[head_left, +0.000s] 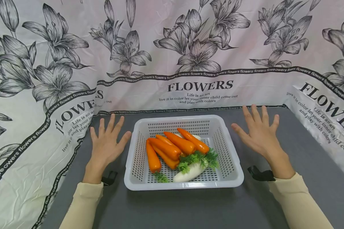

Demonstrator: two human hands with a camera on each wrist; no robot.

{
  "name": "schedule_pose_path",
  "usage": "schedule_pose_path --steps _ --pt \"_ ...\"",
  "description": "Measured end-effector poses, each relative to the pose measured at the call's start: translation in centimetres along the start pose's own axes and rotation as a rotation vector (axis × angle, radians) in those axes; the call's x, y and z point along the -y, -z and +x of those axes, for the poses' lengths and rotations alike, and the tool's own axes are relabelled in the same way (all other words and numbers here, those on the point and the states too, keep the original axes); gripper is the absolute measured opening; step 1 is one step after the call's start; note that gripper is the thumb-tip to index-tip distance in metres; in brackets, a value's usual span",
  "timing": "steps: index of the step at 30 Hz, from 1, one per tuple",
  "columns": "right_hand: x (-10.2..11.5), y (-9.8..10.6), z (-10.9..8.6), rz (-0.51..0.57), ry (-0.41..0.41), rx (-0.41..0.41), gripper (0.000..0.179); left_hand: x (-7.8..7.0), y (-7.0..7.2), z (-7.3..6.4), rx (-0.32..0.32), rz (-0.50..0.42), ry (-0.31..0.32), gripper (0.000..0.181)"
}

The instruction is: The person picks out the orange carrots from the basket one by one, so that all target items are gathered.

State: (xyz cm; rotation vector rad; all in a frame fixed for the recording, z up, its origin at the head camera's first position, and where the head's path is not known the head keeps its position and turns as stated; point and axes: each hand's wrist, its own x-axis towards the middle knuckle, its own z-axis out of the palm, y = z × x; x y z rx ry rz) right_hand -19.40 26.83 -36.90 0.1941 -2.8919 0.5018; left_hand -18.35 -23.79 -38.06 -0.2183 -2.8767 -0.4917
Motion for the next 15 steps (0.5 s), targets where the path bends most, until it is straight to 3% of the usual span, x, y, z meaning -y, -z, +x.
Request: schedule_pose_path --steps 8,15 --pt "-0.03 0.29 0.01 0.058 0.029 0.017 0.083 0.00 -0.31 0.07 0.037 -0.034 -0.015 0.072" --pt "0.37 0.76 0.20 0.099 0.105 0.098 0.076 -0.06 -0.70 -0.05 0.069 -0.076 -0.033 0.069"
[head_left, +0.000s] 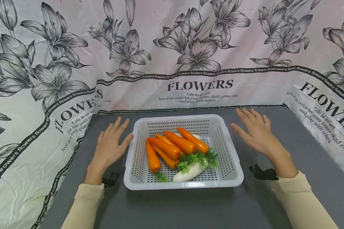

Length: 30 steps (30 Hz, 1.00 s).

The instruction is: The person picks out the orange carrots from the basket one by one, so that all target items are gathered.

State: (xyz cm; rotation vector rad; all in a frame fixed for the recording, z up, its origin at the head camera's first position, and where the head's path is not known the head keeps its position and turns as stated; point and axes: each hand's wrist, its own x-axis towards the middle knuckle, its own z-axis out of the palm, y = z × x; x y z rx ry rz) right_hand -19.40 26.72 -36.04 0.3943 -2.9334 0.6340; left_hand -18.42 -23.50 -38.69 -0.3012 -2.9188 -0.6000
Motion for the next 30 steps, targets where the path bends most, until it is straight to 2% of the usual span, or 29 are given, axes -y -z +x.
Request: schedule_pose_path --steps 7,9,12,19,30 --pt "1.7 0.6 0.2 0.024 0.033 0.078 0.073 0.0 -1.0 0.0 0.091 -0.169 -0.109 0.062" --pt "2.4 0.7 0.2 0.038 0.049 0.107 0.073 0.0 -1.4 0.0 0.124 -0.223 -0.130 0.061" --pt "3.4 0.9 0.3 0.062 0.092 0.137 0.072 -0.1 -1.8 0.1 0.149 -0.253 -0.140 0.060" --pt "5.2 1.1 1.0 0.106 0.186 0.175 0.070 0.4 -2.4 0.3 0.105 -0.244 -0.148 0.056" --pt "7.4 0.1 3.0 0.151 0.282 0.274 0.071 1.5 -3.0 0.4 0.103 -0.355 -0.128 0.060"
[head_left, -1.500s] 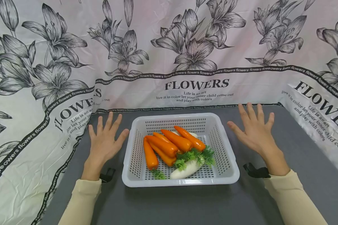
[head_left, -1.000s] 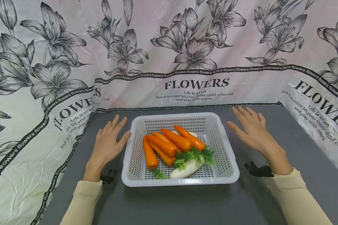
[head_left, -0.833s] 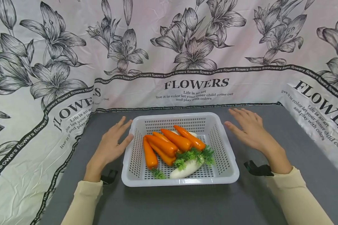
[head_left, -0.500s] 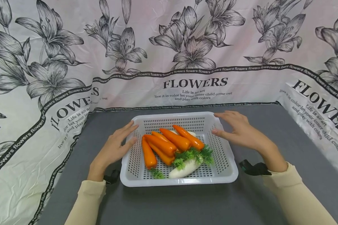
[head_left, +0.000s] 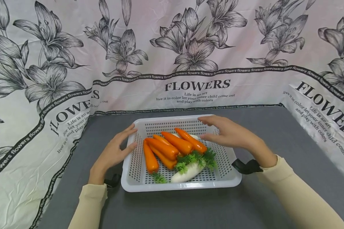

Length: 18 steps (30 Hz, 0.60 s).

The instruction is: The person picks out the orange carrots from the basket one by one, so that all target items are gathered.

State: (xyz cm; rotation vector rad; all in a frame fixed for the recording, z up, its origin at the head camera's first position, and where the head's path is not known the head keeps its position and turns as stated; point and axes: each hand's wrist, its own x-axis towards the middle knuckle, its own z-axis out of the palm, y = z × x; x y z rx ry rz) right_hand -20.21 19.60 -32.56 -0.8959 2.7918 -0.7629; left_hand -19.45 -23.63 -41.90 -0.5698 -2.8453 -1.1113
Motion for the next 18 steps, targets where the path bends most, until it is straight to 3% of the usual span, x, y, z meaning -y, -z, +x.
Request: schedule_pose_path --steps 9,13,18 --pt "0.5 -1.6 2.5 0.024 0.073 0.065 0.065 0.4 -0.3 -0.1 -0.015 -0.036 0.007 0.062" --pt "0.3 -2.5 3.3 0.049 0.051 0.155 0.067 0.4 -0.3 -0.1 -0.011 -0.062 -0.002 0.060" --pt "-0.4 -3.3 3.8 0.070 -0.035 0.293 0.072 0.5 -0.4 -0.1 -0.006 -0.081 -0.027 0.060"
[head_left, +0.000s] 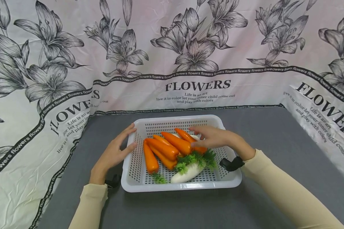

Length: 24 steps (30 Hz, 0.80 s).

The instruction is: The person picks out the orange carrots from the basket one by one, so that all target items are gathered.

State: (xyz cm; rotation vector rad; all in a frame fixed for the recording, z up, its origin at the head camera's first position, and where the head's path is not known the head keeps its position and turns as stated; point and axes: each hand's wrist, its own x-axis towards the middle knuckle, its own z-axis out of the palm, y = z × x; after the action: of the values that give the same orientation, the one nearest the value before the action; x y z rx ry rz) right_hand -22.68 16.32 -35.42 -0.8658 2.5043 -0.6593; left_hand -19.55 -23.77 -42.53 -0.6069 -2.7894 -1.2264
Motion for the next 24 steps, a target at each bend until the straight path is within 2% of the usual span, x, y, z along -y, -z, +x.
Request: schedule_pose_path --steps 3,11,18,24 --pt "-0.5 -0.5 0.3 0.009 -0.032 0.050 0.075 0.1 0.0 -0.1 0.000 -0.003 -0.005 0.060" --pt "-1.3 -1.5 0.9 0.070 -0.002 0.094 0.071 0.1 0.2 -0.3 0.008 -0.005 0.004 0.062" --pt "-1.5 -1.6 1.0 0.168 -0.044 0.135 0.074 0.0 0.2 -0.3 0.014 -0.007 0.012 0.062" --pt "-1.9 -1.7 1.0 0.183 -0.036 0.190 0.078 -0.1 0.1 -0.1 0.023 -0.015 0.024 0.062"
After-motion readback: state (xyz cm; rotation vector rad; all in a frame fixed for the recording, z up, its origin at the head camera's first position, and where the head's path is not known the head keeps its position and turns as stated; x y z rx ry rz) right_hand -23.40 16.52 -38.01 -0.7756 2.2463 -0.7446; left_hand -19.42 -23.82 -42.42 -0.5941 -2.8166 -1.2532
